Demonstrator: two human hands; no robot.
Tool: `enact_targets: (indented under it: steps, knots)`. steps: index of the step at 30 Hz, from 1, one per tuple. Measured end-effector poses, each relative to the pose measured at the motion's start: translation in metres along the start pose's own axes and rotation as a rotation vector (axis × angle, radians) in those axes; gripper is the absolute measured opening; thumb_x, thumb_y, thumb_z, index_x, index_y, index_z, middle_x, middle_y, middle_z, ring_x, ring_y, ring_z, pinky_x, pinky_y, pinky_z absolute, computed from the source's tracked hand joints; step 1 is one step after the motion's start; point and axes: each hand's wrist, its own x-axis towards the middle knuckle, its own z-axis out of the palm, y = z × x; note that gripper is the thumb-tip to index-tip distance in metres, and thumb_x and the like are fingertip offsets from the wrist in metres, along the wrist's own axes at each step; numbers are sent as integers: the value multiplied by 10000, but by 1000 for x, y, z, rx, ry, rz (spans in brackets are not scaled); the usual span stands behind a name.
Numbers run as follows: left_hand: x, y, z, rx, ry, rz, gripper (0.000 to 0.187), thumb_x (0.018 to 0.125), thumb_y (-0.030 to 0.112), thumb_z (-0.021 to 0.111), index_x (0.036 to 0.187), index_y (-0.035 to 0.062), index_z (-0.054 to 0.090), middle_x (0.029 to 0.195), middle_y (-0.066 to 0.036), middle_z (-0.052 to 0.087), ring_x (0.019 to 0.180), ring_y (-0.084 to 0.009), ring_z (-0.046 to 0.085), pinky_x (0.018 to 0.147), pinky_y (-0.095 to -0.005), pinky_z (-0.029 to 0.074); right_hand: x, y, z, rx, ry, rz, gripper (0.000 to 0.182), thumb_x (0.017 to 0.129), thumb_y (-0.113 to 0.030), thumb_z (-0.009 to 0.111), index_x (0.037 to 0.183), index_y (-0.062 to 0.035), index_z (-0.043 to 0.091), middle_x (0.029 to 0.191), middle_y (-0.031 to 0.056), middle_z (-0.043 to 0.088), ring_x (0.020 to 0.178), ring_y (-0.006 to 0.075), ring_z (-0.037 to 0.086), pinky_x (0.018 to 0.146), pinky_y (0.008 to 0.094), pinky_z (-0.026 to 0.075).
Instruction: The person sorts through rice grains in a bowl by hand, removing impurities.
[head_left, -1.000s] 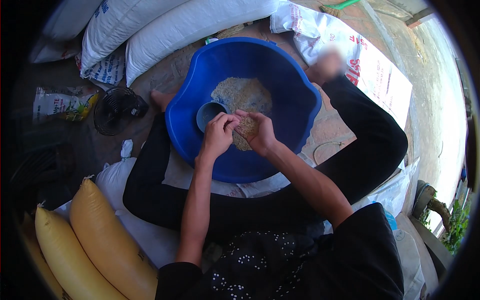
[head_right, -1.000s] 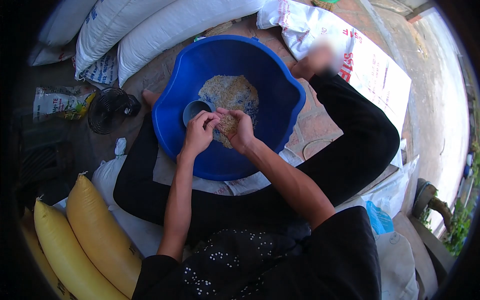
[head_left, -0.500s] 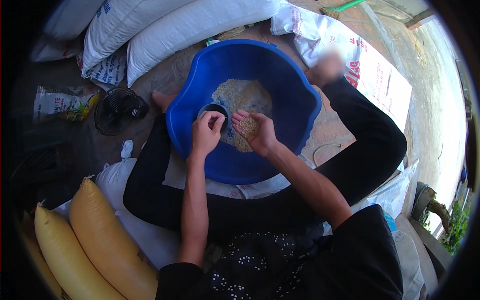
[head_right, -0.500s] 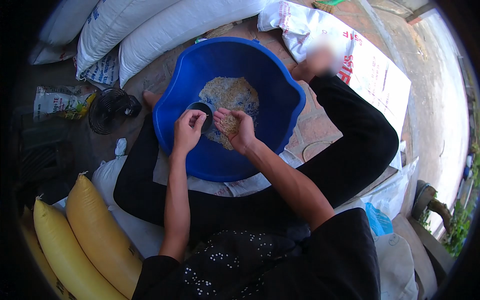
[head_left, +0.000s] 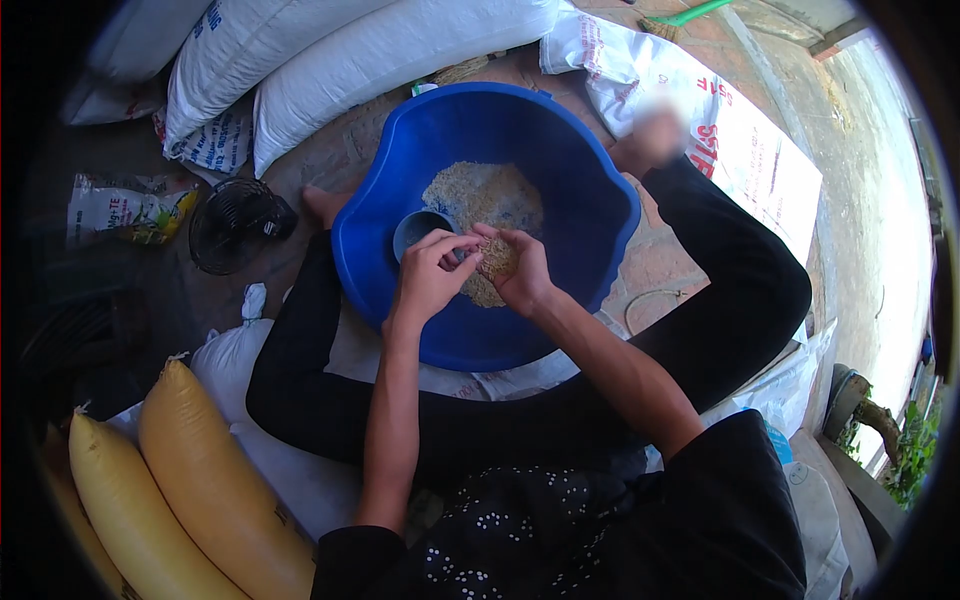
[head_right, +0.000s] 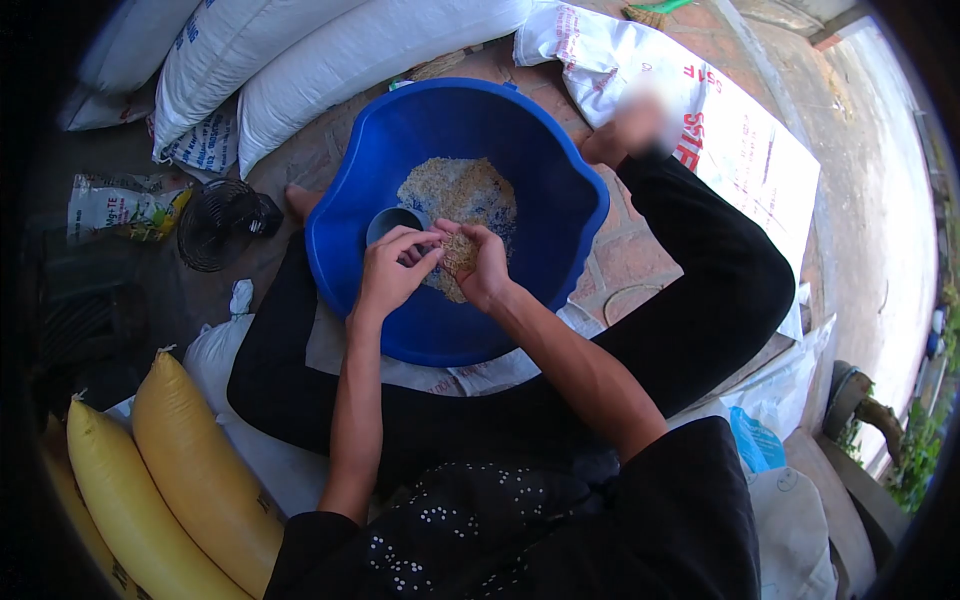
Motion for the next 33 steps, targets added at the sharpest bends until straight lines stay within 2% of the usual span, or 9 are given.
enact_targets:
  steps: [11, 23, 26, 29, 32, 33]
  knots:
    - [-2, -11, 9, 59, 0, 31, 195, 850, 59, 804, 1039, 15, 790, 942, -97, 749, 774, -158, 723, 672, -276, 564, -1, 3, 2, -62, 42, -32, 438, 1026, -191, 353, 1308, 53, 583, 1291, 180, 652, 1197, 258, 635, 1062, 386, 496]
    - [-2, -14, 16, 23, 46, 7, 136, 841, 43, 785, 971, 18, 754, 845, -68, 693, 700, -132, 670, 643, -264, 538, -1, 4, 0, -124, 31, -30, 405, 1024, -185, 394, 1273, 46, 616, 1225, 147, 665, 1138, 230, 649, 1034, 371, 510]
    - [-1, -16, 16, 52, 36, -46, 155, 818, 54, 791, 963, 19, 748, 839, -76, 690, 754, -155, 694, 675, -289, 565, -4, 4, 4, -127, 23, -21, 401, 1024, -186, 392, 1264, 43, 617, 1206, 143, 670, 1113, 229, 660, 1020, 368, 520]
    - [-1, -31, 15, -104, 40, -76, 143, 859, 85, 784, 971, 7, 740, 857, -48, 700, 748, -122, 671, 688, -273, 555, 0, 3, 1, -51, -12, 22, 408, 1028, -188, 374, 1279, 47, 595, 1203, 156, 672, 1105, 242, 670, 1004, 371, 541]
    - [0, -46, 9, -348, 106, -191, 174, 932, 125, 754, 1023, -20, 722, 866, 0, 692, 773, -82, 644, 706, -241, 518, 3, 2, -1, 53, -48, 65, 426, 1037, -188, 340, 1308, 55, 560, 1217, 177, 668, 1132, 265, 670, 1011, 384, 554]
    - [2, -46, 5, -397, 135, -295, 209, 960, 177, 737, 1060, -6, 725, 868, 17, 680, 774, -61, 625, 704, -213, 484, 2, 1, 1, 67, -41, 65, 432, 1039, -187, 327, 1318, 58, 548, 1227, 185, 664, 1146, 273, 668, 1018, 391, 556]
